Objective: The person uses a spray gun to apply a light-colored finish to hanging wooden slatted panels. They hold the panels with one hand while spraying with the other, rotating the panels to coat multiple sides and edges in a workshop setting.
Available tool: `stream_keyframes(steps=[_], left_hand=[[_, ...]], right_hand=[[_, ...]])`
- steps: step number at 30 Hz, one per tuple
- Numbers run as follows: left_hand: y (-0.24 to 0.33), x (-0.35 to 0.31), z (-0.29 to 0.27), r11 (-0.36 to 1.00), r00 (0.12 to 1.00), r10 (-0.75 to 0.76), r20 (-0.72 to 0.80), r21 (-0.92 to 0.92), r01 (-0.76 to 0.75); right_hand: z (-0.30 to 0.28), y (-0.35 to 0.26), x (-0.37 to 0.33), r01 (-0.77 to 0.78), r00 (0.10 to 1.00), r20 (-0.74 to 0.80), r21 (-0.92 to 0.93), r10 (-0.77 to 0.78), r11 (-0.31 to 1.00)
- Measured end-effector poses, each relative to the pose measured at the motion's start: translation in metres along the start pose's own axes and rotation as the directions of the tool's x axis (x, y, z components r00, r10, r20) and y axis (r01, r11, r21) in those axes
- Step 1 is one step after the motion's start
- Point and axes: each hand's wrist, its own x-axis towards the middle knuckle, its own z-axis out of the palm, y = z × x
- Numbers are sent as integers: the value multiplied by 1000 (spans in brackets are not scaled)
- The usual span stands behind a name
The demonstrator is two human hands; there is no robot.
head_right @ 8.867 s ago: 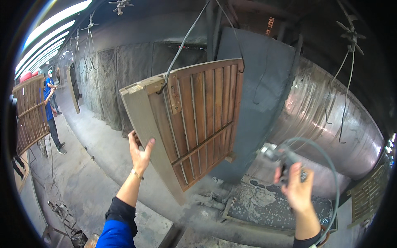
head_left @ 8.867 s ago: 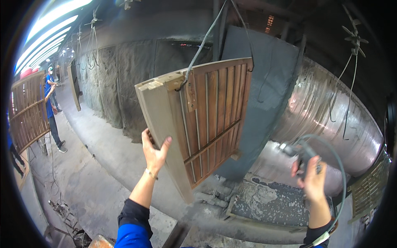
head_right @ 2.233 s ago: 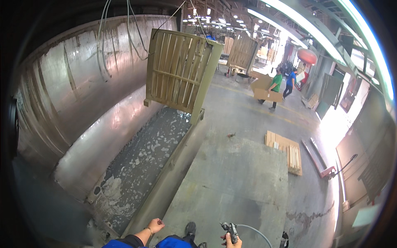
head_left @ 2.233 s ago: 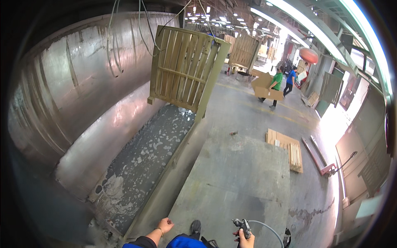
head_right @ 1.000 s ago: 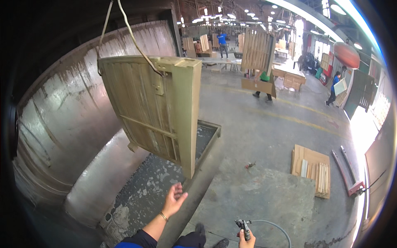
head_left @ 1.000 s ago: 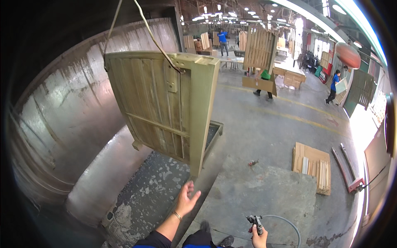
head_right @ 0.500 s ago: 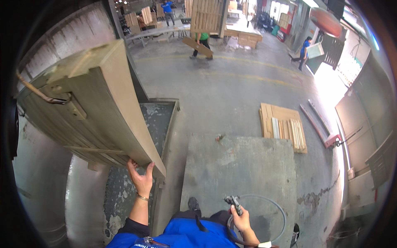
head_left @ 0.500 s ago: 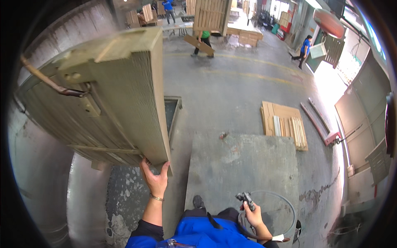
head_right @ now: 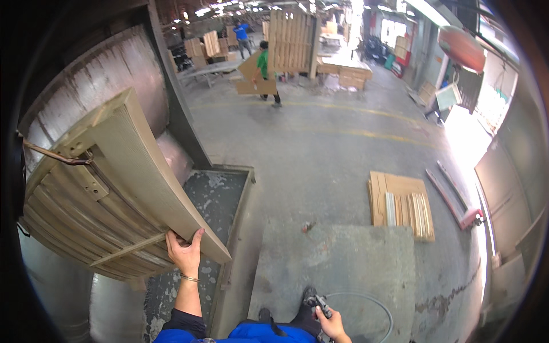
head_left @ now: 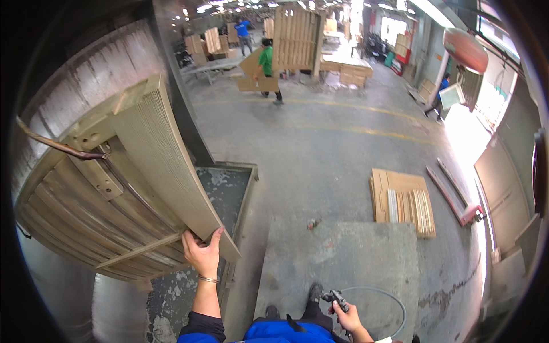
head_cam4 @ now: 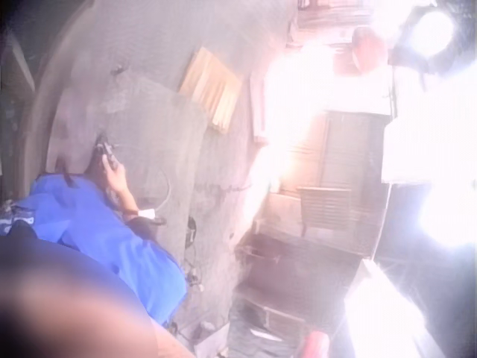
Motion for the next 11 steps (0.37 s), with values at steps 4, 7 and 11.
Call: stream_keyframes(steps=[4, 7, 11], left_hand=[[12, 22, 23, 977, 995, -94, -32, 191, 98], [13, 32, 33, 951, 989, -73, -129, 291, 108], [3, 43, 47, 921, 980, -46, -194, 372, 117]], right_hand=[[-41, -33, 55, 40, 999, 31, -6, -40, 999], [-60, -56, 80, 284, 956, -103, 97, -275, 954], [-87, -81, 123, 285, 954, -102, 16, -282, 958]])
